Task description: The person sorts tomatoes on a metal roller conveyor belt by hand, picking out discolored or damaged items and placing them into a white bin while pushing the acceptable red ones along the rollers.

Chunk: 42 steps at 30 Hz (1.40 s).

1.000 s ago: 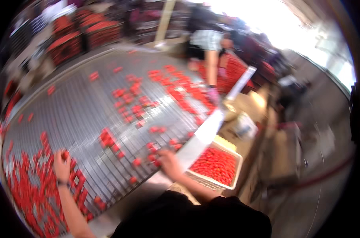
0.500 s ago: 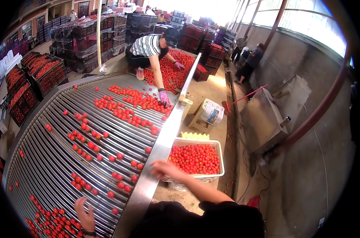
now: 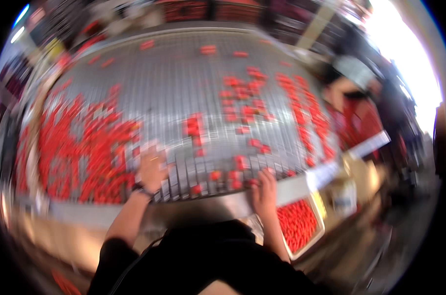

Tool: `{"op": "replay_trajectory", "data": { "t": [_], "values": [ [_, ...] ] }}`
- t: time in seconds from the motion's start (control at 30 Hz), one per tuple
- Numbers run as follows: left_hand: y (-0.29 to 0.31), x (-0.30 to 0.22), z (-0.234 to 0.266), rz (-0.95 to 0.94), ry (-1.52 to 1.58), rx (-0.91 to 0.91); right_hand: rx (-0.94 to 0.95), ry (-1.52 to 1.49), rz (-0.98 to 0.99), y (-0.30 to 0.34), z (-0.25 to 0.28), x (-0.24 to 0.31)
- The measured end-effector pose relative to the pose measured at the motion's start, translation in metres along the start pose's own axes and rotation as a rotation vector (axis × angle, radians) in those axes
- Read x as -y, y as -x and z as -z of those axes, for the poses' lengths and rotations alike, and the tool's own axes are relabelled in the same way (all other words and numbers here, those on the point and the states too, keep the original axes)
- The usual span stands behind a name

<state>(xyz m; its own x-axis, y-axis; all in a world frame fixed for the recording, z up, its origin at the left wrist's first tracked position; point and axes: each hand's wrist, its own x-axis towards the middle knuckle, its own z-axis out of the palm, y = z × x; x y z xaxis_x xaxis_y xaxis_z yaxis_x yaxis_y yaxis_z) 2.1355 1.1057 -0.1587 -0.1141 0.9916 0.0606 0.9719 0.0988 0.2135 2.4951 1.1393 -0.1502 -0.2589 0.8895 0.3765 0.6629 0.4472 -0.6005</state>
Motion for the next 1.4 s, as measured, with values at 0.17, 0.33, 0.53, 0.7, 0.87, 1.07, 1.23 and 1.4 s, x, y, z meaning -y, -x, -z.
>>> {"op": "replay_trajectory", "data": {
  "t": [0.17,0.33,0.53,0.7,0.87,1.07,1.23,1.4],
  "values": [
    [0.046,0.008,0.002,0.329,-0.018,-0.097,0.133,0.245,0.084,-0.003,-0.019,0.018],
    [0.073,-0.011,-0.003,0.082,0.163,-0.136,0.221,0.251,0.116,-0.007,-0.009,0.024],
    [0.072,0.005,-0.007,0.407,-0.016,-0.189,0.199,0.255,0.109,-0.009,0.001,0.007],
    [0.069,0.024,0.006,0.245,0.241,-0.273,0.174,0.234,0.124,-0.012,0.004,-0.001],
    [0.086,0.035,0.014,0.529,0.057,-0.349,0.157,0.145,0.087,-0.01,0.01,-0.007],
    [0.09,0.042,-0.011,0.489,-0.021,-0.347,0.149,0.113,0.119,-0.012,0.014,-0.017],
    [0.059,0.074,0.003,0.572,-0.044,-0.246,0.115,0.059,0.134,-0.011,0.017,-0.027],
    [0.022,0.055,0.009,0.507,-0.091,-0.256,0.076,0.042,0.155,-0.012,0.019,-0.032]
  ]
}}
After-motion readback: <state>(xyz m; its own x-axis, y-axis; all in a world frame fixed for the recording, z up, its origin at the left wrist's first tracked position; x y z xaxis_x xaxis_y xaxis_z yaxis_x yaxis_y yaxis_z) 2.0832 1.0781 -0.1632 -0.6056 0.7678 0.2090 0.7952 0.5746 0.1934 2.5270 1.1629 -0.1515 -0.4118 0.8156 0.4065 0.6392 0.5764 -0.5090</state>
